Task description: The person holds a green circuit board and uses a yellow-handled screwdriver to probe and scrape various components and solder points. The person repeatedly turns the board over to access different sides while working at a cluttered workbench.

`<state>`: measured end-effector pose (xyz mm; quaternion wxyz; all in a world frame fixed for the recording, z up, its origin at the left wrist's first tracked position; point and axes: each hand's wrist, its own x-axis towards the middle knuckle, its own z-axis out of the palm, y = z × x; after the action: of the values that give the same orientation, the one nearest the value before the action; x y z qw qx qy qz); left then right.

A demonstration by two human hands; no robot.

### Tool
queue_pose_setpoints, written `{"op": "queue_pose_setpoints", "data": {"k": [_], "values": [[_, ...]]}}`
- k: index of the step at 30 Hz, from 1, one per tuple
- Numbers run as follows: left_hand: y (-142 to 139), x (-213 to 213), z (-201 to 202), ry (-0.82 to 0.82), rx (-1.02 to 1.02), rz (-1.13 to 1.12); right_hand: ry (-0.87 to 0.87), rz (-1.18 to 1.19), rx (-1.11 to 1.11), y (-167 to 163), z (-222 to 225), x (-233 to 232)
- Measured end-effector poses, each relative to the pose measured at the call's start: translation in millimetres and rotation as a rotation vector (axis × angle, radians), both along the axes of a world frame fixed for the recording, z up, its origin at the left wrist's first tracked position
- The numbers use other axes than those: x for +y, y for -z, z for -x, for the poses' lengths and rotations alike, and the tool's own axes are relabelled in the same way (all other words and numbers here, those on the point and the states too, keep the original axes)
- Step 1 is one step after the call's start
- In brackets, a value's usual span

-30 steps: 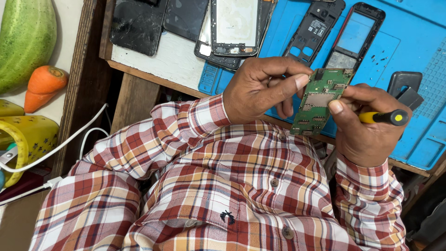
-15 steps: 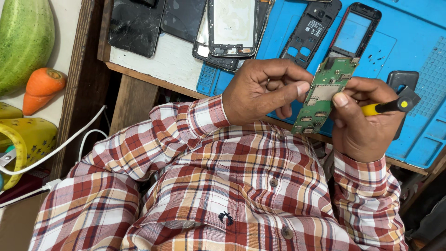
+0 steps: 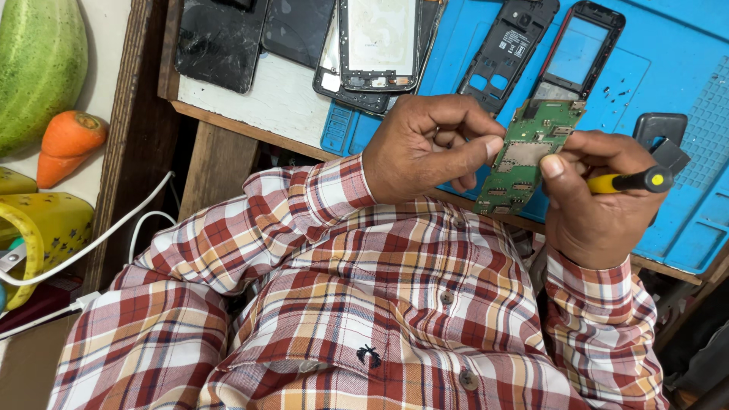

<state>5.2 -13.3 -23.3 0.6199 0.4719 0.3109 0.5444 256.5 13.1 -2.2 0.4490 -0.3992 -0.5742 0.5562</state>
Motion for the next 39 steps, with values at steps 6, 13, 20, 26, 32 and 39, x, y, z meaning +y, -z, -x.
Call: {"op": "queue_pose_setpoints", "data": {"k": [6,13,20,26,32,39], "values": [[-0.9,-1.9,0.0,-0.011,0.005,0.007,0.009,-0.015,0.0,1.1,-0.1,-1.4],[0.7,0.6,-0.9,0.007,-0.003,-0.003,0.008,0.039,0.051,-4.1,5.1,-1.6],[3.2,0.7,-1.1,0.008,-0.013,-0.003,0.009,0.032,0.047,-2.7,2.8,0.8],[2.6,1.0,-1.1,-0.001,-0.003,-0.01,-0.005,-0.03,-0.044,2.0,-3.1,-0.1],[-1.9,0.4,-1.1,0.008,-0.024,0.005,-0.003,0.055,0.078,-2.3,4.6,0.4],[-4.9,-0.1,-1.6,0.032,0.016,0.041,0.042,0.098,0.113,-11.7,11.8,3.8]]}}
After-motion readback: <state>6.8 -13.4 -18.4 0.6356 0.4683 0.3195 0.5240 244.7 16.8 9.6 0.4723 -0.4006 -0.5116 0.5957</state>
